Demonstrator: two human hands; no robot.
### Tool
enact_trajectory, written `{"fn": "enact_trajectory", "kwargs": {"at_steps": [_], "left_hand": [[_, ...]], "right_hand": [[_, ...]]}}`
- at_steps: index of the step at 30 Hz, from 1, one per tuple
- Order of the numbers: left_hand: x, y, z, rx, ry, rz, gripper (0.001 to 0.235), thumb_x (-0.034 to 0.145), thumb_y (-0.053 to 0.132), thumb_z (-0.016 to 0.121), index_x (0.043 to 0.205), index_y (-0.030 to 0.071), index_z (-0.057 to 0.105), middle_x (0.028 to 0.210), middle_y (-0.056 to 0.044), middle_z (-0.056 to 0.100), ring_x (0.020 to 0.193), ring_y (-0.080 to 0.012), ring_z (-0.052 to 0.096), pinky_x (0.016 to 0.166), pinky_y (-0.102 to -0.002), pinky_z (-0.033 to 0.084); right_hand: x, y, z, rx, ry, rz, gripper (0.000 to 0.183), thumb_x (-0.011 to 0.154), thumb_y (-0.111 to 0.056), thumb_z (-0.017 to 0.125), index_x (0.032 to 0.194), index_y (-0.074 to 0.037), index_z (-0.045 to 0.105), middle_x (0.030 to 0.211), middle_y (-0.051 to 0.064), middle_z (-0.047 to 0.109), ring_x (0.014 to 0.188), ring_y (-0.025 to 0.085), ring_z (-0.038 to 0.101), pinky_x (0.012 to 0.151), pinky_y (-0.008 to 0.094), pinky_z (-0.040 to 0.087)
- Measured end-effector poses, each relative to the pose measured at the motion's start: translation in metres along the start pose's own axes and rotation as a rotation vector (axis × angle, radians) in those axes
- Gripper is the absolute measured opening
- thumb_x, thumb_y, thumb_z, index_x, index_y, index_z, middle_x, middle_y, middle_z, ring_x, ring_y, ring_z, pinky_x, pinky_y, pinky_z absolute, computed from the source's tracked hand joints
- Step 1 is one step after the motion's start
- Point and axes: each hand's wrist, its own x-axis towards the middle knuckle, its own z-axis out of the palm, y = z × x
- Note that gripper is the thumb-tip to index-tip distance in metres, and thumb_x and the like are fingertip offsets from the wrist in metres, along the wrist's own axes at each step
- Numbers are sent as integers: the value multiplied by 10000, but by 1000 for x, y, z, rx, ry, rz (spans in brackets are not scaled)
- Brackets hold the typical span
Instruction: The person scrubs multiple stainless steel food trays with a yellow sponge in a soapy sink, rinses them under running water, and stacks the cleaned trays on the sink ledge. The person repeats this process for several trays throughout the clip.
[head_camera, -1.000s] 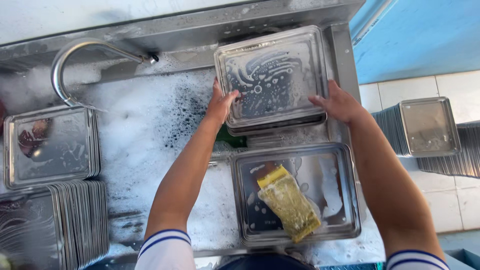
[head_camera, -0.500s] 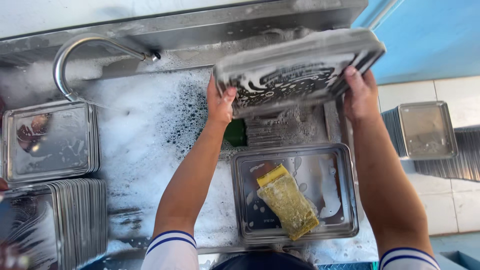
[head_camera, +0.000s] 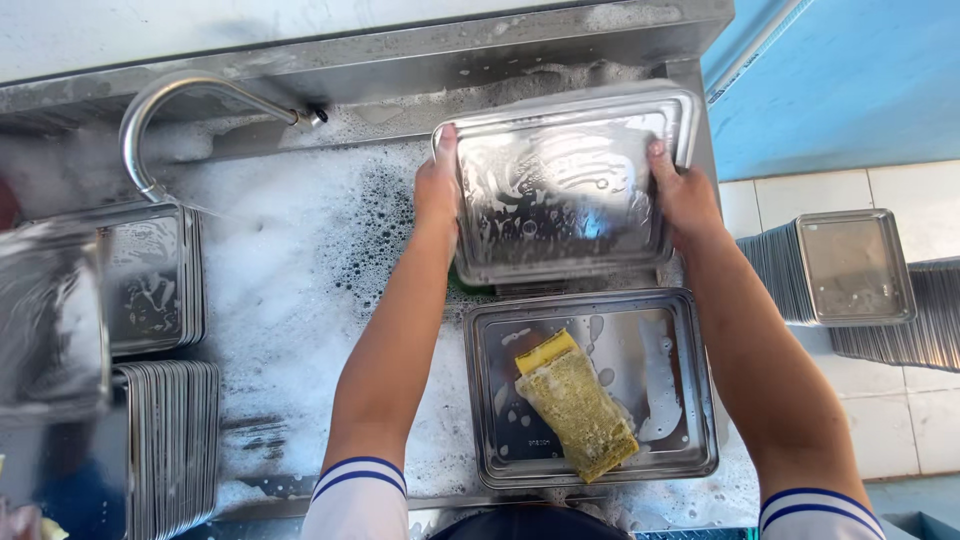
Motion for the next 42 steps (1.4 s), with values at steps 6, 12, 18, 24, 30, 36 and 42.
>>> {"fn": "enact_trajectory", "kwargs": {"at_steps": [6, 12, 18, 24, 30, 36, 42], "left_hand": [[-22, -10, -1, 350, 7, 40, 652, 916, 436, 701, 1423, 83, 492, 1319, -139, 643, 1170, -250, 621, 1028, -434, 466], [-31, -88, -24, 297, 52, 101, 572, 873, 67, 613, 1429, 97, 484, 1191, -155, 685, 982, -265, 687, 863, -402, 552], [-10, -74, -9, 470, 191, 537, 549, 855, 6, 620, 1393, 44, 521, 1199, -155, 664, 1063, -280, 670, 939, -400, 511], [-113, -40, 24, 742, -333, 881, 298, 952, 145, 596, 1216, 37, 682, 1202, -164, 688, 1151, -335, 661, 1021, -431, 525], [-189, -25, 32, 1222, -602, 848, 277, 865, 236, 610, 1040, 63, 737, 1123, -182, 682, 1081, -367, 651, 908, -484, 525], [-179, -26, 50, 1420, -565, 773, 234, 929, 240, 594, 986, 61, 734, 1129, -170, 694, 1089, -368, 662, 956, -487, 530], [-186, -42, 62, 1503, -399, 790, 407, 792, 274, 734, 1102, 20, 668, 1161, -198, 679, 1104, -377, 648, 917, -470, 543]], "right_hand": [[-83, -47, 2, -677, 120, -580, 605, 937, -186, 744, 1427, 81, 509, 1344, 295, 576, 1223, 419, 562, 970, 487, 490], [-284, -41, 35, -1047, -387, -736, 873, 658, -540, 782, 1419, -175, 561, 1527, 186, 458, 1399, 412, 391, 1111, 571, 286], [-294, -31, 40, -1379, -136, -341, 740, 749, -274, 665, 1439, -105, 461, 1615, 195, 319, 1503, 389, 294, 1202, 547, 263], [-297, -26, 111, -1225, -276, -577, 740, 794, -293, 660, 1502, -192, 469, 1574, 144, 417, 1426, 347, 393, 1170, 535, 314], [-330, -19, 46, -1428, -107, -454, 663, 836, -274, 637, 1476, -210, 478, 1545, 75, 445, 1434, 275, 429, 1130, 581, 333], [-281, -24, 76, -1224, -1, -479, 613, 844, -257, 631, 1436, -149, 518, 1535, 165, 433, 1421, 376, 446, 1223, 511, 330], [-364, 22, 70, -1207, -488, -387, 634, 778, -89, 610, 1387, -264, 601, 1564, 53, 465, 1392, 331, 450, 1041, 565, 420]]}}
